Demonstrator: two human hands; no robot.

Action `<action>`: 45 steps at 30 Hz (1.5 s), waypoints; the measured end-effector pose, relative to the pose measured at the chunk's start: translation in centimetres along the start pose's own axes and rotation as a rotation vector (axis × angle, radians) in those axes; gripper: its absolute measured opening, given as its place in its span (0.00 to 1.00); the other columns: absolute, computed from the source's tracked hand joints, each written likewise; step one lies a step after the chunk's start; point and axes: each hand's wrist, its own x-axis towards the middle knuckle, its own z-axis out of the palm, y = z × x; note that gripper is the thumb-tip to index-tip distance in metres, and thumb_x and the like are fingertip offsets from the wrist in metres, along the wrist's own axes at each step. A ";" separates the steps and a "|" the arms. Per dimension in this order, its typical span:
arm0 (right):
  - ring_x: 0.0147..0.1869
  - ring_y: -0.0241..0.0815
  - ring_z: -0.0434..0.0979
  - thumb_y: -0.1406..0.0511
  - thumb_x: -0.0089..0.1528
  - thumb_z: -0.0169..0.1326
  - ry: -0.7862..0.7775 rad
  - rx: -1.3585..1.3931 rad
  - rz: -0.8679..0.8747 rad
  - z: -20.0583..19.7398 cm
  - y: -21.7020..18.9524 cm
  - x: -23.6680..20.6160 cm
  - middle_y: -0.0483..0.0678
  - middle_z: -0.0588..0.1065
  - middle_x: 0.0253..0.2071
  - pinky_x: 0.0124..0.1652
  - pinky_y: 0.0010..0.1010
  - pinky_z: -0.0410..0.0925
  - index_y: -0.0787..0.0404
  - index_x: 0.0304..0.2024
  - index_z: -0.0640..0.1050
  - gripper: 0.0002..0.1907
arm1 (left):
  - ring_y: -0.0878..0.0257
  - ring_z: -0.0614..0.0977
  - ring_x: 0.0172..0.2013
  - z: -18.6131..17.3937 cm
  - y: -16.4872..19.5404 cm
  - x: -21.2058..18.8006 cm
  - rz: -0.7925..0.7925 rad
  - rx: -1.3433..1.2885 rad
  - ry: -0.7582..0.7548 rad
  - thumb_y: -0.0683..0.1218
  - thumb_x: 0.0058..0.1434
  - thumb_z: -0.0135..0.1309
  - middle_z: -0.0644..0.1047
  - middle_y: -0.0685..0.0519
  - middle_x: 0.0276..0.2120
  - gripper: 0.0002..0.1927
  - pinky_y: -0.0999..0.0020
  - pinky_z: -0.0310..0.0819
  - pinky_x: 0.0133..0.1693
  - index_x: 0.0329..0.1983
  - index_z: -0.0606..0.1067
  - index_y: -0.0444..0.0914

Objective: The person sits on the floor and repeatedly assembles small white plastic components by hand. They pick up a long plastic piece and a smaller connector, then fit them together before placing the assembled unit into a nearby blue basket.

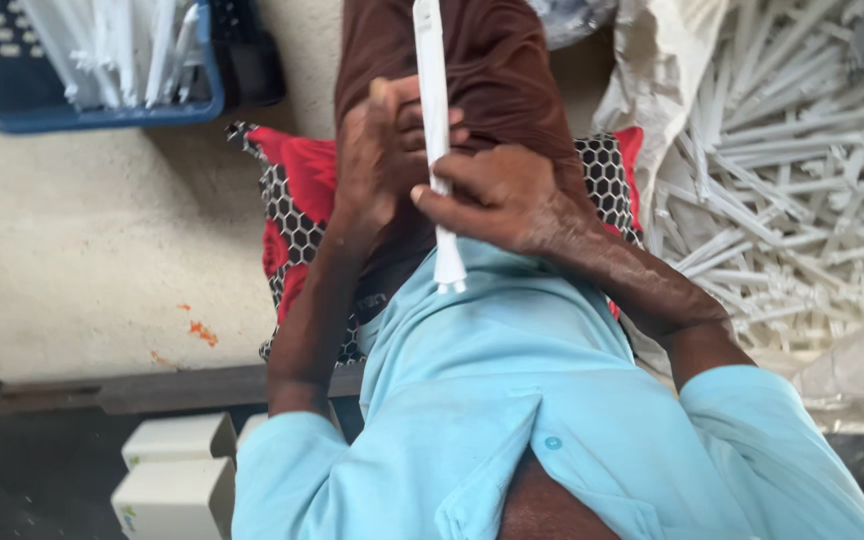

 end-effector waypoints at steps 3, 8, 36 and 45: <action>0.39 0.37 0.78 0.68 0.63 0.62 0.591 -0.439 -0.912 1.4 -1.2 0.8 0.51 0.79 0.49 0.38 0.32 0.73 0.58 0.55 0.80 0.17 | 0.59 0.85 0.38 -1.2 0.1 0.6 -0.073 -0.158 -0.083 0.57 0.71 0.52 0.79 0.47 0.39 0.27 0.66 0.82 0.40 0.64 0.70 0.34; 0.46 0.49 0.76 0.75 0.59 0.57 0.797 0.030 -0.670 3.2 2.1 0.5 0.50 0.74 0.43 0.48 0.39 0.72 0.58 0.50 0.75 0.17 | 0.70 0.76 0.28 -3.0 2.6 0.5 -0.072 0.191 -0.083 0.54 0.77 0.51 0.74 0.55 0.32 0.26 0.76 0.75 0.31 0.71 0.69 0.35; 0.31 0.38 0.80 0.62 0.72 0.58 0.798 1.687 -0.404 4.1 17.3 0.6 0.53 0.81 0.38 0.28 0.24 0.70 0.61 0.48 0.77 0.09 | 0.59 0.80 0.25 0.7 -2.5 3.9 0.112 1.375 -0.097 0.52 0.77 0.44 0.76 0.49 0.23 0.13 0.58 0.70 0.31 0.44 0.74 0.40; 0.44 0.40 0.84 0.71 0.72 0.64 0.957 1.139 -0.372 5.9 19.9 1.5 0.53 0.81 0.45 0.45 0.30 0.78 0.69 0.51 0.79 0.08 | 0.50 0.81 0.29 -0.7 -2.8 5.9 0.250 1.338 -0.378 0.51 0.77 0.52 0.76 0.47 0.25 0.13 0.53 0.69 0.33 0.42 0.73 0.35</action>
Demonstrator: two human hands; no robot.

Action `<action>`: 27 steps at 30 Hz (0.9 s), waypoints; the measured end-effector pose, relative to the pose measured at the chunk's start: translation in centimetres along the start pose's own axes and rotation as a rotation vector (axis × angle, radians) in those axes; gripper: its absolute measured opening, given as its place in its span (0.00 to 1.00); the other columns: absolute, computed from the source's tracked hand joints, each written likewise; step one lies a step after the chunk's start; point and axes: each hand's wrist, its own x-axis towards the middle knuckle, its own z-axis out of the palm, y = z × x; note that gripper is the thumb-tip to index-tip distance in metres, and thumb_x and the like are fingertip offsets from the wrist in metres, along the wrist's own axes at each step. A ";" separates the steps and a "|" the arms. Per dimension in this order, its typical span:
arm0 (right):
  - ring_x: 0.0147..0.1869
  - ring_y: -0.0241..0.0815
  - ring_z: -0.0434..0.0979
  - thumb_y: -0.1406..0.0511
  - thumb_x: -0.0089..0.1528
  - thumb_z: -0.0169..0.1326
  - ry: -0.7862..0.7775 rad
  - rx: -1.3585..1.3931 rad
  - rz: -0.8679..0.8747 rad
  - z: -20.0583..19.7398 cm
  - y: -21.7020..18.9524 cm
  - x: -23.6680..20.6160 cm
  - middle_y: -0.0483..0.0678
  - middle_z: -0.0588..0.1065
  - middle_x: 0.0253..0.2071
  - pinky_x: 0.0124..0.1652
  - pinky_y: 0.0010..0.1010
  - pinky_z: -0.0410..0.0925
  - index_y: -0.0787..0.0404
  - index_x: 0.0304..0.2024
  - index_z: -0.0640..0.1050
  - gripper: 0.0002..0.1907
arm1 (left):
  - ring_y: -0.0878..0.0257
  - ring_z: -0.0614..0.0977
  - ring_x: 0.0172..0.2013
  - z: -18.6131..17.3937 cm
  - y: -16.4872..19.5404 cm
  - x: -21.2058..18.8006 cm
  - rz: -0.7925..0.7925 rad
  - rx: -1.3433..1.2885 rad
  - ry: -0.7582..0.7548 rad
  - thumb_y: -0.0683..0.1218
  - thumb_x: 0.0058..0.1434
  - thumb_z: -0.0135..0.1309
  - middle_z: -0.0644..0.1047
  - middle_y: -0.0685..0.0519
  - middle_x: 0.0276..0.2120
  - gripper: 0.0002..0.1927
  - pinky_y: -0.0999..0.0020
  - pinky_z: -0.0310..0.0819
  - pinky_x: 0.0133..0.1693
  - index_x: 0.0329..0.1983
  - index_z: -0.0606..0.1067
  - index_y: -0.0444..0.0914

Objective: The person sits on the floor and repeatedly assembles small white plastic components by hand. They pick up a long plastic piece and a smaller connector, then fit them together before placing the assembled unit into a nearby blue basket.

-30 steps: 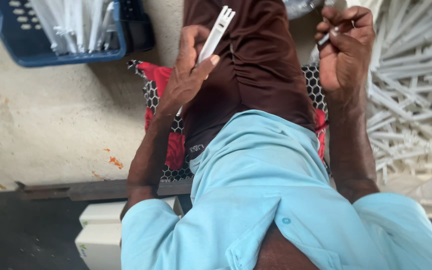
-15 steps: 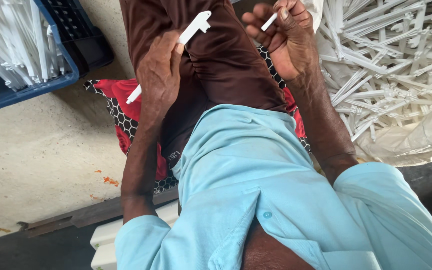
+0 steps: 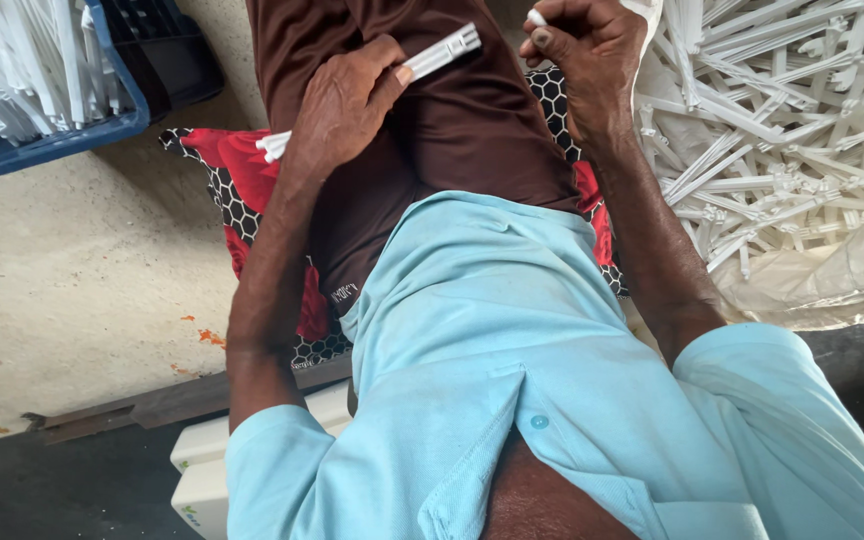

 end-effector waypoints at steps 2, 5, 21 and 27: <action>0.45 0.39 0.83 0.71 0.74 0.63 -0.029 -0.100 -0.018 0.2 0.0 -0.1 0.52 0.81 0.44 0.48 0.29 0.78 0.69 0.52 0.81 0.06 | 0.51 0.81 0.27 -0.5 -0.1 0.4 -0.107 -0.072 -0.115 0.53 0.74 0.53 0.77 0.48 0.23 0.15 0.54 0.70 0.32 0.39 0.74 0.36; 0.38 0.34 0.78 0.70 0.73 0.60 -0.069 -0.164 -0.002 1.1 0.6 0.5 0.48 0.81 0.41 0.38 0.24 0.72 0.66 0.50 0.83 0.05 | 0.50 0.80 0.25 -0.7 -0.2 0.4 -0.142 -0.007 -0.116 0.55 0.71 0.55 0.76 0.46 0.22 0.18 0.53 0.69 0.32 0.38 0.75 0.35; 0.45 0.35 0.79 0.67 0.71 0.66 -0.112 -0.371 -0.079 2.4 2.0 1.2 0.46 0.80 0.41 0.48 0.26 0.72 0.67 0.46 0.82 0.08 | 0.53 0.73 0.20 0.6 -2.2 -0.1 0.112 0.124 0.059 0.62 0.76 0.55 0.73 0.49 0.21 0.25 0.54 0.66 0.27 0.38 0.78 0.36; 0.45 0.34 0.80 0.67 0.68 0.67 -0.085 -0.297 -0.028 2.9 1.2 1.6 0.45 0.80 0.40 0.49 0.24 0.74 0.65 0.44 0.81 0.08 | 0.52 0.71 0.19 1.0 -2.7 -0.2 0.062 0.159 0.032 0.65 0.74 0.54 0.69 0.49 0.17 0.29 0.54 0.65 0.26 0.32 0.76 0.36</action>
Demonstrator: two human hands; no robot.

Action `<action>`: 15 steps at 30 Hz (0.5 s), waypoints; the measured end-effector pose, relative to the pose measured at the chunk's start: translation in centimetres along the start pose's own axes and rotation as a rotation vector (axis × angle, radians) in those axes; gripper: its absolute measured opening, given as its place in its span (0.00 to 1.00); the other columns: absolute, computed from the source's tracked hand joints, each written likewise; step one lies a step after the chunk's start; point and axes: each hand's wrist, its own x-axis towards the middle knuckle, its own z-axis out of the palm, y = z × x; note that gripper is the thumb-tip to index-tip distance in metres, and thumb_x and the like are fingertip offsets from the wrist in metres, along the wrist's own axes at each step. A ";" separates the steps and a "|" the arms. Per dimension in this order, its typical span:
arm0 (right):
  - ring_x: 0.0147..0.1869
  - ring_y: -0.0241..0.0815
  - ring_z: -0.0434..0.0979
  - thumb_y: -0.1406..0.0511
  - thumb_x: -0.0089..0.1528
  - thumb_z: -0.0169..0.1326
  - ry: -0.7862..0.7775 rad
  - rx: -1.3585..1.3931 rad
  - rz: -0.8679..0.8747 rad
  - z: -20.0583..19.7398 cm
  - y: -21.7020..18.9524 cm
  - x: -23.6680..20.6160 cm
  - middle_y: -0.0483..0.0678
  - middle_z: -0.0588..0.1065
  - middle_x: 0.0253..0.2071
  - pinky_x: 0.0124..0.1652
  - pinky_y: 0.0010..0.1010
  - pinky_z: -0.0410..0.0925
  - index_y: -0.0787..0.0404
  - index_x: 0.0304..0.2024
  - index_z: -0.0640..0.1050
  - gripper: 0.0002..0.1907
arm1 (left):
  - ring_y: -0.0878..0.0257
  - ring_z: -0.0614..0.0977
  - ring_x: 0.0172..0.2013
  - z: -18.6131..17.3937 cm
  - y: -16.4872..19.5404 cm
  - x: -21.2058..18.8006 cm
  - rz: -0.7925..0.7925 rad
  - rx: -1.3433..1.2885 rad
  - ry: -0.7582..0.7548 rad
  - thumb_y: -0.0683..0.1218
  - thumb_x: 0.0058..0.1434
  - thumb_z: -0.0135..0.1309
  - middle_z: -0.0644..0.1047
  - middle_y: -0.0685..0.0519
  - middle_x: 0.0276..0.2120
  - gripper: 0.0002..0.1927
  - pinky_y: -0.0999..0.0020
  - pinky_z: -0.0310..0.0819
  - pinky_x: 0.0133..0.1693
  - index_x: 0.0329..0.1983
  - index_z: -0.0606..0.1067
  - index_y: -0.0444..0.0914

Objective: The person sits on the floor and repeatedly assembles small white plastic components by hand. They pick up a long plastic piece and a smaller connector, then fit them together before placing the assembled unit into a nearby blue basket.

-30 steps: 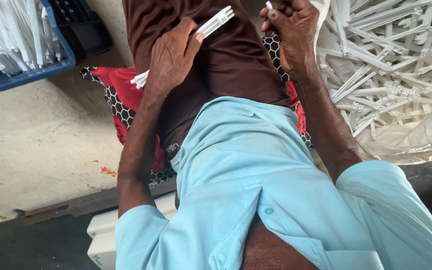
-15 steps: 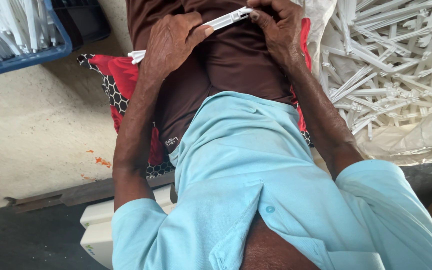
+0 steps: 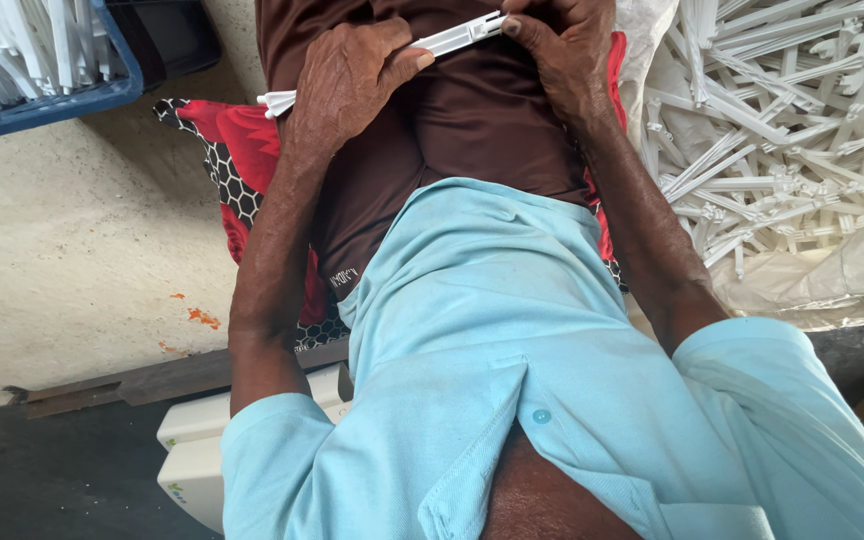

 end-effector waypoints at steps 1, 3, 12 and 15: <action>0.45 0.33 0.80 0.67 0.66 0.68 0.010 0.082 0.038 0.0 -0.2 0.0 0.44 0.80 0.39 0.49 0.24 0.75 0.64 0.43 0.79 0.10 | 0.52 0.71 0.20 0.1 -0.1 0.0 0.012 0.001 0.003 0.66 0.74 0.54 0.69 0.49 0.17 0.29 0.54 0.65 0.26 0.32 0.76 0.36; 0.43 0.32 0.79 0.66 0.66 0.68 -0.003 0.155 0.071 -0.2 -0.3 0.1 0.43 0.79 0.38 0.48 0.23 0.74 0.64 0.41 0.77 0.11 | 0.53 0.71 0.19 0.3 -0.2 -0.1 0.017 0.002 0.009 0.66 0.74 0.53 0.69 0.49 0.17 0.30 0.54 0.65 0.26 0.32 0.76 0.36; 0.32 0.29 0.69 0.55 0.72 0.61 -0.046 -0.225 0.135 -0.6 2.8 0.1 0.40 0.72 0.29 0.33 0.23 0.63 0.63 0.38 0.78 0.18 | 0.54 0.70 0.19 0.5 -0.3 -0.3 0.018 0.001 0.025 0.69 0.74 0.50 0.68 0.50 0.17 0.32 0.55 0.65 0.25 0.32 0.75 0.37; 0.32 0.31 0.64 0.52 0.76 0.55 -0.058 -0.292 0.055 -0.3 3.9 0.1 0.40 0.67 0.28 0.33 0.27 0.59 0.63 0.37 0.77 0.22 | 0.55 0.71 0.20 0.6 -0.2 -0.3 0.038 0.023 0.018 0.68 0.76 0.49 0.69 0.50 0.18 0.32 0.55 0.65 0.27 0.32 0.75 0.38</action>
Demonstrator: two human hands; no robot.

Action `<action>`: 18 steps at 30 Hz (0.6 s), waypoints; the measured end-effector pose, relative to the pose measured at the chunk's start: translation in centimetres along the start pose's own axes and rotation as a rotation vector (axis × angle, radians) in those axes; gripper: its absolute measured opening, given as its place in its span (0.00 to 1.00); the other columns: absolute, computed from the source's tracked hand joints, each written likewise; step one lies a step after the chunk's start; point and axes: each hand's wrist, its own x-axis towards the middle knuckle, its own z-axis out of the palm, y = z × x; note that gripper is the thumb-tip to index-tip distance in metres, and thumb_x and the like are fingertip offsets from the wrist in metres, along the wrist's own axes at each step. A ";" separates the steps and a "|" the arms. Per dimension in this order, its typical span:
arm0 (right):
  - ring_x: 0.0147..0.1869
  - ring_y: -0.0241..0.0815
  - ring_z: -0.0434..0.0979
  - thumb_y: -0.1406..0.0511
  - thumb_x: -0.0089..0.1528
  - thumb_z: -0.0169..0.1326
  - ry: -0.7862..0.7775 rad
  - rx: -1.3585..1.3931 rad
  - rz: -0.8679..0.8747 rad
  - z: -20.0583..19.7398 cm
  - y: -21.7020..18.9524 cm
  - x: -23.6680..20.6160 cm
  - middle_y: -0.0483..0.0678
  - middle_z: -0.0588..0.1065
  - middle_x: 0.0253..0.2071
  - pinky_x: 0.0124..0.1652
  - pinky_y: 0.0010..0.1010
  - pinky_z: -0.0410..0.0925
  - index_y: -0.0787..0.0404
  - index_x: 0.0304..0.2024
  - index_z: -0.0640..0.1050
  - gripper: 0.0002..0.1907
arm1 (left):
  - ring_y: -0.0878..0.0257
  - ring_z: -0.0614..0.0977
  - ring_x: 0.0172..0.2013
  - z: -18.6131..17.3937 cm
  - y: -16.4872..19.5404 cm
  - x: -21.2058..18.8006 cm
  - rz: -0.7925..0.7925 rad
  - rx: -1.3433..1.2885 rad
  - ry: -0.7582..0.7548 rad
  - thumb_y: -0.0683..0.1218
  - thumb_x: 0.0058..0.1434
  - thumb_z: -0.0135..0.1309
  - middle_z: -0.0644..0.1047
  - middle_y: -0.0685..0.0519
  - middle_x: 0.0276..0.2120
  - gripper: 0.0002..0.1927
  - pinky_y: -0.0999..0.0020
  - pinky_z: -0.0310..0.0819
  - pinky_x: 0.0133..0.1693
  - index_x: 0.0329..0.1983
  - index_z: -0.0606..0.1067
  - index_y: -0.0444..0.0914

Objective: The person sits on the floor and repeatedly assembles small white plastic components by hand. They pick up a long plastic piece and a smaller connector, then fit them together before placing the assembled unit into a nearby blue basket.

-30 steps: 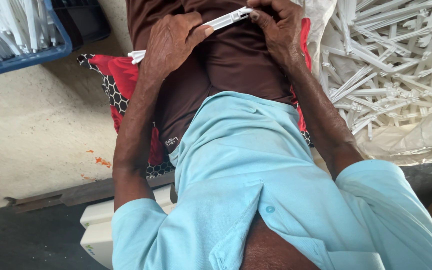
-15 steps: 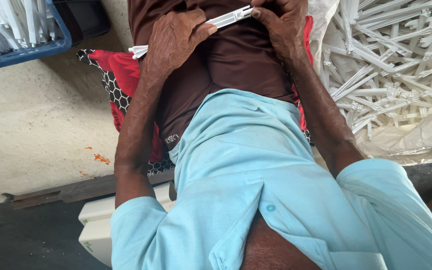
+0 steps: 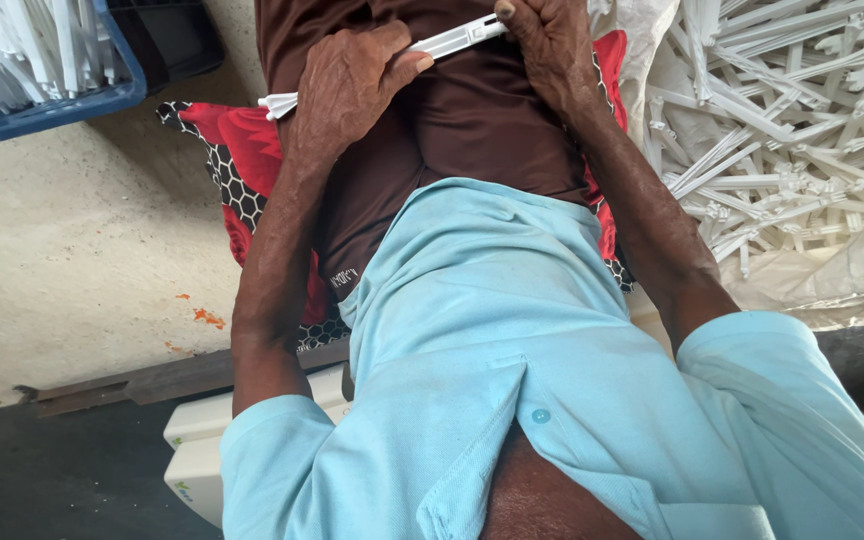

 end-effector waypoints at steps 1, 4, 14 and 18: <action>0.31 0.31 0.64 0.50 0.76 0.55 0.014 0.065 0.001 0.3 0.2 0.2 0.39 0.67 0.27 0.32 0.28 0.59 0.63 0.35 0.76 0.24 | 0.56 0.71 0.19 0.1 0.0 0.0 -0.004 -0.001 -0.001 0.69 0.75 0.49 0.68 0.51 0.18 0.31 0.56 0.65 0.26 0.31 0.75 0.38; 0.29 0.31 0.61 0.49 0.75 0.51 -0.003 0.124 0.160 0.2 0.1 0.1 0.38 0.65 0.25 0.31 0.29 0.57 0.62 0.35 0.75 0.25 | 0.57 0.70 0.18 0.5 -0.1 0.0 -0.024 0.011 -0.006 0.69 0.74 0.49 0.67 0.51 0.17 0.31 0.57 0.65 0.25 0.30 0.74 0.38; 0.37 0.33 0.58 0.54 0.78 0.48 -0.133 0.064 0.115 -1.0 -1.1 -0.9 0.41 0.63 0.31 0.40 0.30 0.59 0.63 0.40 0.74 0.20 | 0.57 0.69 0.18 0.7 -0.1 0.2 0.004 0.032 -0.009 0.68 0.76 0.47 0.65 0.51 0.17 0.32 0.57 0.63 0.25 0.29 0.71 0.38; 0.38 0.33 0.60 0.54 0.80 0.48 -0.064 0.000 -0.072 -0.2 0.4 -0.8 0.42 0.61 0.33 0.40 0.31 0.59 0.64 0.38 0.72 0.22 | 0.58 0.69 0.18 0.7 0.1 0.0 0.023 0.057 0.008 0.68 0.76 0.47 0.65 0.52 0.16 0.31 0.58 0.64 0.24 0.30 0.71 0.38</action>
